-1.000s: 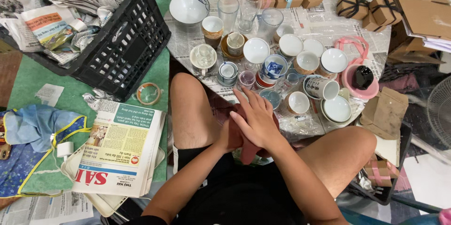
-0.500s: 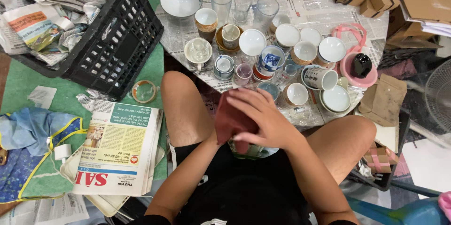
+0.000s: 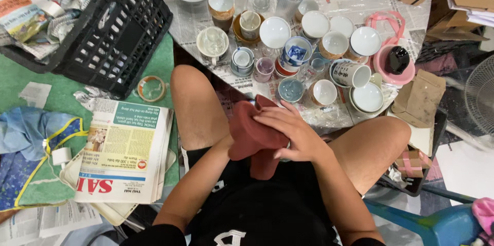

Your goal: The person sits cross-legged and wipes various ceramic cups and bowls with a reddish-brown cloth. They handle items one at a time, wiping the exterior and interior surfaces, then placing them back on the table among other ceramics.

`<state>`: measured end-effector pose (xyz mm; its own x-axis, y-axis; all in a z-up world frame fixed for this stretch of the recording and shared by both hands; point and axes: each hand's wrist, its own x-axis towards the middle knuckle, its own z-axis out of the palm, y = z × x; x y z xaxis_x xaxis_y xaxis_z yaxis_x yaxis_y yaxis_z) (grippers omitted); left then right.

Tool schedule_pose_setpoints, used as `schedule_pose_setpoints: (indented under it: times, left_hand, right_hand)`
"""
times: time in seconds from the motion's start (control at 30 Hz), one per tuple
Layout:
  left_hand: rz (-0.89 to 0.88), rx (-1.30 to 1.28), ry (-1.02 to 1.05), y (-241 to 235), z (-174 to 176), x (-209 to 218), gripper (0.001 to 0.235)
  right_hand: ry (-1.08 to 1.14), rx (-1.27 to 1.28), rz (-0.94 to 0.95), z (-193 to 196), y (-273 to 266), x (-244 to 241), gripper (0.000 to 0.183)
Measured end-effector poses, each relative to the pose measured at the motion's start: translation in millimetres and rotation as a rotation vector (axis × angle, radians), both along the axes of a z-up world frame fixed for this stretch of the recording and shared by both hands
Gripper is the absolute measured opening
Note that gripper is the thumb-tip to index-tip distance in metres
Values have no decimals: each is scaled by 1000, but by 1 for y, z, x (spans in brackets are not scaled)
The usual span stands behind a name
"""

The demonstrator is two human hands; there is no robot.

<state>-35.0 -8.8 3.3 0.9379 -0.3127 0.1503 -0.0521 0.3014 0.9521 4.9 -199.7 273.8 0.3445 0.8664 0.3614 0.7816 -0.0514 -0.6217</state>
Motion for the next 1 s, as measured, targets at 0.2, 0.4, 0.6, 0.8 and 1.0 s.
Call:
schedule_pose_setpoints:
  times: [0.2,0.4,0.6,0.8,1.0]
  left_hand:
    - [59,55,-5,2,-3,2,46]
    - [94,175,-22,14,-6,12,42]
    - [81,310,-71,3,-15,16,39]
    - [44,290,-101,-4,4,18,35]
    - [-45,-421,318,-1,64,-7,29]
  right_hand:
    - [-41,-119,28,9,1,-23,56]
    - [-146,14,-51,1,10,-35,41]
    - [-123,183,-175,-2,11,-35,26]
    - [-147,246,-330,-12,11,-36,40]
    - [-200,147,-421,-25,2,-33,41]
